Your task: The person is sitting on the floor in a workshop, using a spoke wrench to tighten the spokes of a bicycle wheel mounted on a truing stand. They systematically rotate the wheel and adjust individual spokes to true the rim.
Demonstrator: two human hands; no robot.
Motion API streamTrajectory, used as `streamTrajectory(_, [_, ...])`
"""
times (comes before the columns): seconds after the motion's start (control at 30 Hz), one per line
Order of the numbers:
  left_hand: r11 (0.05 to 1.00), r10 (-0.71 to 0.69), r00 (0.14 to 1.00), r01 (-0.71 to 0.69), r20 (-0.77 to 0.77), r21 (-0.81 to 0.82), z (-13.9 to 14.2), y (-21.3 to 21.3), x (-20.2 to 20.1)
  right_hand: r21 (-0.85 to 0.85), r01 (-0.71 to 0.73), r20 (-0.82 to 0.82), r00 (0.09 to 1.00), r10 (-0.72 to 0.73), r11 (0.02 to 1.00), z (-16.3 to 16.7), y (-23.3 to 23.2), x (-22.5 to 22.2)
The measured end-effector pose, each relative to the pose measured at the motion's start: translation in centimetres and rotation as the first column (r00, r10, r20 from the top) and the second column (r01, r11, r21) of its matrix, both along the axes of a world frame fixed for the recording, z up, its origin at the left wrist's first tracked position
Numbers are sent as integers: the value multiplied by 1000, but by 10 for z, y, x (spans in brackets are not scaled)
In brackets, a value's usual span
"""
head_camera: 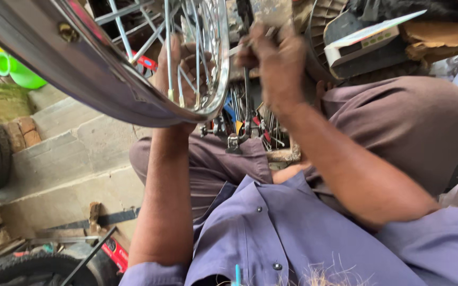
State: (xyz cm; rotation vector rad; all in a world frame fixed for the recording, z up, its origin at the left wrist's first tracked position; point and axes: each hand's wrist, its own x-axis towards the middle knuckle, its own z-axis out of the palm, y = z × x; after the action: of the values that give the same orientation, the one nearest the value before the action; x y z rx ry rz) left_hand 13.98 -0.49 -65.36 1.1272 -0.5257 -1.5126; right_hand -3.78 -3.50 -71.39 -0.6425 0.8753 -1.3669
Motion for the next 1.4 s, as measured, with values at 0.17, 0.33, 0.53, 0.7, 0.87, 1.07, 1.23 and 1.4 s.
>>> streamTrajectory(0.17, [1000,3,999,-3,53,-2,-7,3,2,-384,-101,-477,873,-104,918,16,27,5])
streamTrajectory(0.33, [973,-20,991,51,136,-227,-12,4,6,-686,-399,-715,526,-461,609,28,39,11])
streamTrajectory(0.53, [871,-21,901,229,433,-434,-5,10,7,487,-364,310,922,232,794,13,-4,10])
streamTrajectory(0.7, [967,22,967,43,252,-250,-14,-3,3,132,-9,4,1000,8,991,-4,-1,9])
streamTrajectory(0.87, [982,-34,987,62,155,-179,-33,-3,10,-405,-46,-467,869,-163,913,3,31,10])
streamTrajectory(1.07, [901,-27,845,252,534,-354,-31,-4,11,-635,-386,-734,571,-368,669,32,23,8])
streamTrajectory(1.23, [959,-82,949,158,304,-234,-20,-4,7,-567,-383,-752,602,-269,729,43,18,-3])
streamTrajectory(1.4, [957,-53,959,129,280,-261,-21,-6,6,-636,-506,-767,499,-404,582,40,21,-5])
